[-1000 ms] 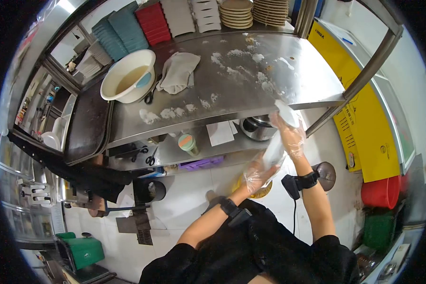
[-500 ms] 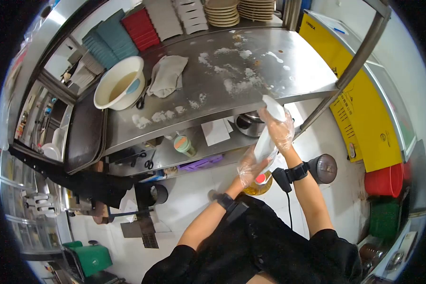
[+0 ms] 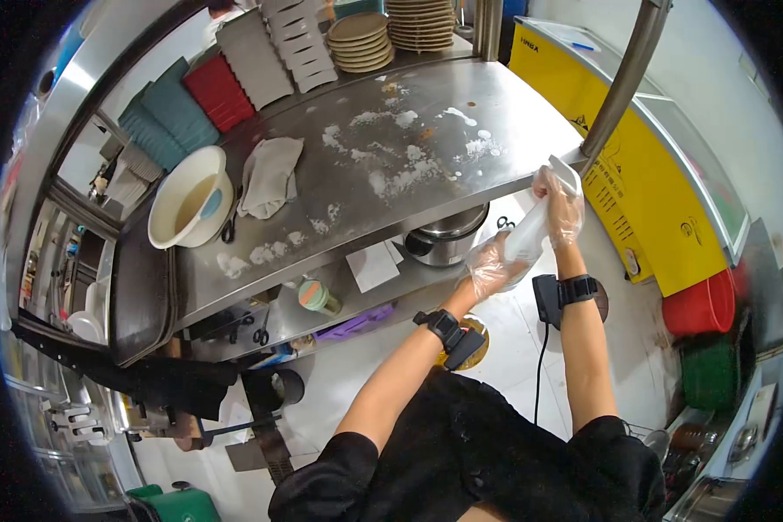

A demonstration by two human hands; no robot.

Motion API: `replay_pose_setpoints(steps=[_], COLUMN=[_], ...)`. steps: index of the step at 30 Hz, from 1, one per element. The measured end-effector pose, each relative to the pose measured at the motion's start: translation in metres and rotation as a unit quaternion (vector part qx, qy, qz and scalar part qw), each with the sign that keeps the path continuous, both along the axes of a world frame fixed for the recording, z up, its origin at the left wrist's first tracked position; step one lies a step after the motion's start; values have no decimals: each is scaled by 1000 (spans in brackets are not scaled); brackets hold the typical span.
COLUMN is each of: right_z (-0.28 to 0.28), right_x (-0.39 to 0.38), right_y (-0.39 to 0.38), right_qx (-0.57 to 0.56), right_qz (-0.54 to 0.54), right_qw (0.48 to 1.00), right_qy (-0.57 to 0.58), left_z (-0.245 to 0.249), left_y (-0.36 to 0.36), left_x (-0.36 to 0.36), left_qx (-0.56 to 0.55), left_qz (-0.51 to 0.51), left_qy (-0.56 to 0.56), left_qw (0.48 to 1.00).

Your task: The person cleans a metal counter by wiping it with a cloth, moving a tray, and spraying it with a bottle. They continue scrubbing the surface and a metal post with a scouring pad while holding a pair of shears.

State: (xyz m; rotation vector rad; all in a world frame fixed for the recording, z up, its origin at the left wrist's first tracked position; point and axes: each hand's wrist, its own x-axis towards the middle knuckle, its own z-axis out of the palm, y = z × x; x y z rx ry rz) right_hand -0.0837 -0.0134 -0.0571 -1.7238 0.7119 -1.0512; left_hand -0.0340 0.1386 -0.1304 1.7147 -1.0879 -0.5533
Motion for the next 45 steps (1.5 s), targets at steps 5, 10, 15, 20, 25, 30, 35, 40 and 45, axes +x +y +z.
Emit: replay_pose_setpoints(steps=[5,10,15,20,25,30,35,40,45], right_z=[-6,-37,-39,-47,-48,-39,-35,-27,-11], right_x=[2,12,3,-9,-12,-6,-8,-12,-19], right_y=[-5,-22,-51,-107,-137,-152,-165,-163,-164], right_qx=[-20,61,122,19,-30,-68,-85,-70,-90], right_qz=[-17,48,-64,-109,-125,-115,-92,-34,-16], right_qw=[996,997,990,993,985,969,969,982,975], right_qy=[80,24,-24,35,119,207,212,169,204], left_z=[-13,-32,-22,-3,0,12,36,64,74], left_y=[-3,6,49,82,107,103,66,14,-31], left_x=[-4,-5,-2,9,17,22,15,11,47], left_qx=[13,-5,-61,-18,-39,-46,-79,-109,-166], left_qz=[16,49,56,53,55,73,104,117,152], left_qy=[7,-26,-52,-61,-35,-4,-39,-38,-152], left_qw=[1000,998,995,997,997,996,991,986,962])
